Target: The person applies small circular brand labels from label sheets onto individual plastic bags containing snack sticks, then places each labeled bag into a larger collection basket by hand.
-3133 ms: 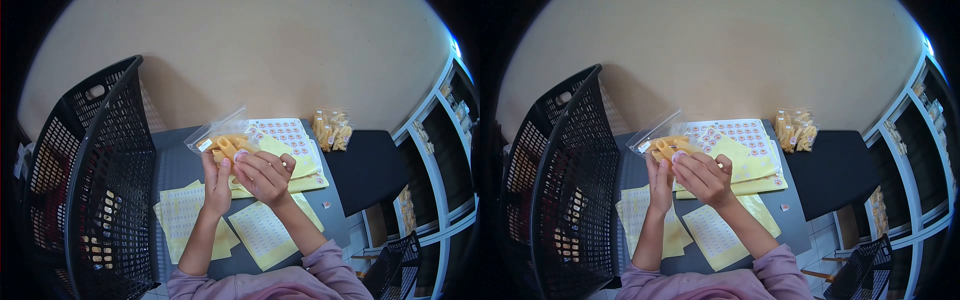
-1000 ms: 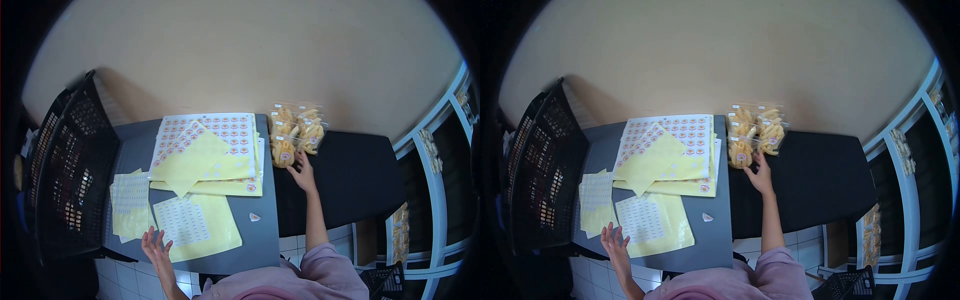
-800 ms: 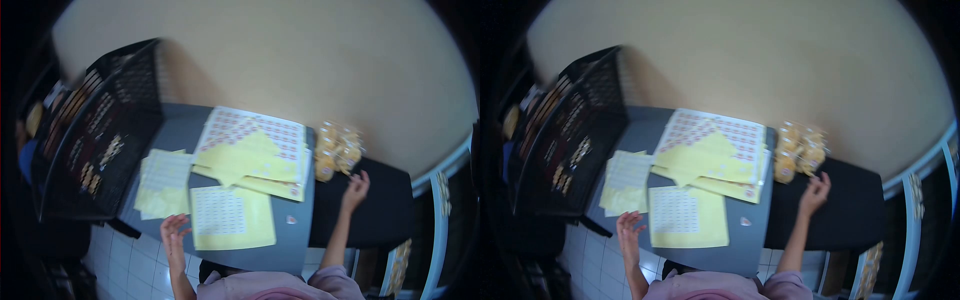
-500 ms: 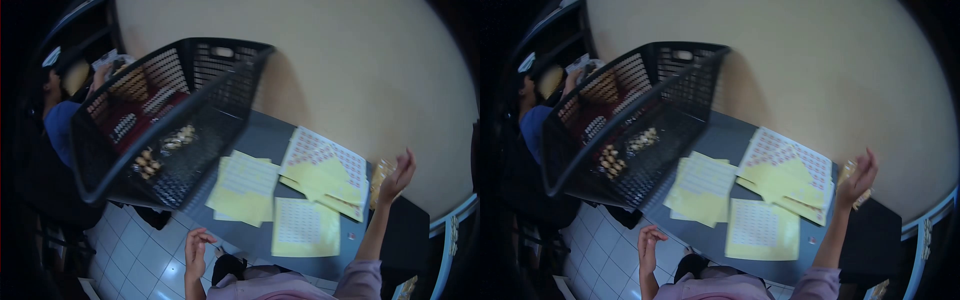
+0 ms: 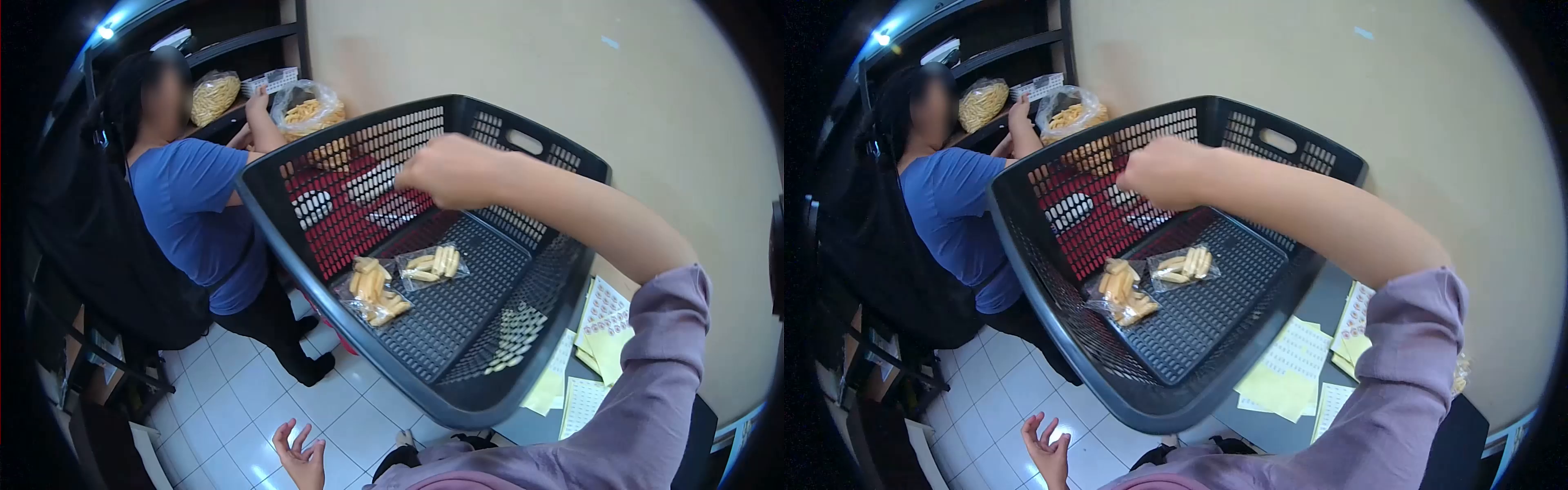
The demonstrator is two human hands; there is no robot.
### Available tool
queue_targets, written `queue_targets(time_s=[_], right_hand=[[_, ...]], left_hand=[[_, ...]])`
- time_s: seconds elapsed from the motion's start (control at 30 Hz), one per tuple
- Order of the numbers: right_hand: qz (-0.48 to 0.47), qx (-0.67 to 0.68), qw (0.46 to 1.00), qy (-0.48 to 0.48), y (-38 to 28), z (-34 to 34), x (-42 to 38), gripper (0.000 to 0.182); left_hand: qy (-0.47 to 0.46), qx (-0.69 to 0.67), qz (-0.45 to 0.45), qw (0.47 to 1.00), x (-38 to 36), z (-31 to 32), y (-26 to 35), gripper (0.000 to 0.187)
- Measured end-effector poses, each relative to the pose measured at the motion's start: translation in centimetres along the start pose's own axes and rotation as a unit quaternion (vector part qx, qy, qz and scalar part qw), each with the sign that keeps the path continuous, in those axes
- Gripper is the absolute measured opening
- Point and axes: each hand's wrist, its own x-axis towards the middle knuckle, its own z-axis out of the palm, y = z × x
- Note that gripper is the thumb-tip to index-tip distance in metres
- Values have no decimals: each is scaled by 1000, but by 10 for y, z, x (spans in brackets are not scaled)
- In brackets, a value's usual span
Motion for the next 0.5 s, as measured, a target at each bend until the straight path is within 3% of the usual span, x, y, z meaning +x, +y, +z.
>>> queue_targets(time_s=[0.03, 0.1, 0.17, 0.23, 0.3, 0.33, 0.37, 0.5], right_hand=[[-13, -13, 998, -65, -4, 8, 17, 27], [-52, -42, 989, -135, -10, 30, 46, 28], [-78, -34, 979, -183, -11, 52, 67, 26], [-81, -35, 973, -214, -10, 76, 81, 34], [-68, -41, 948, -308, -9, 101, 89, 41], [-68, -15, 933, -354, -3, 130, 95, 67], [-68, -14, 932, -356, 1, 152, 93, 67], [0, 34, 924, -381, -6, 199, 57, 117]], left_hand=[[4, -2, 0, 1000, 4, -1, -1, 53], [94, -1, -10, 995, 10, -5, -6, 39], [59, 23, -46, 997, 18, -15, -14, 45], [28, 105, -9, 994, 23, -16, -19, 42], [16, 98, -1, 995, 27, -15, -18, 41], [16, 99, 3, 995, 28, -16, -19, 40], [16, 100, 8, 995, 29, -18, -21, 39], [22, 110, -3, 994, 34, -22, -26, 38]])
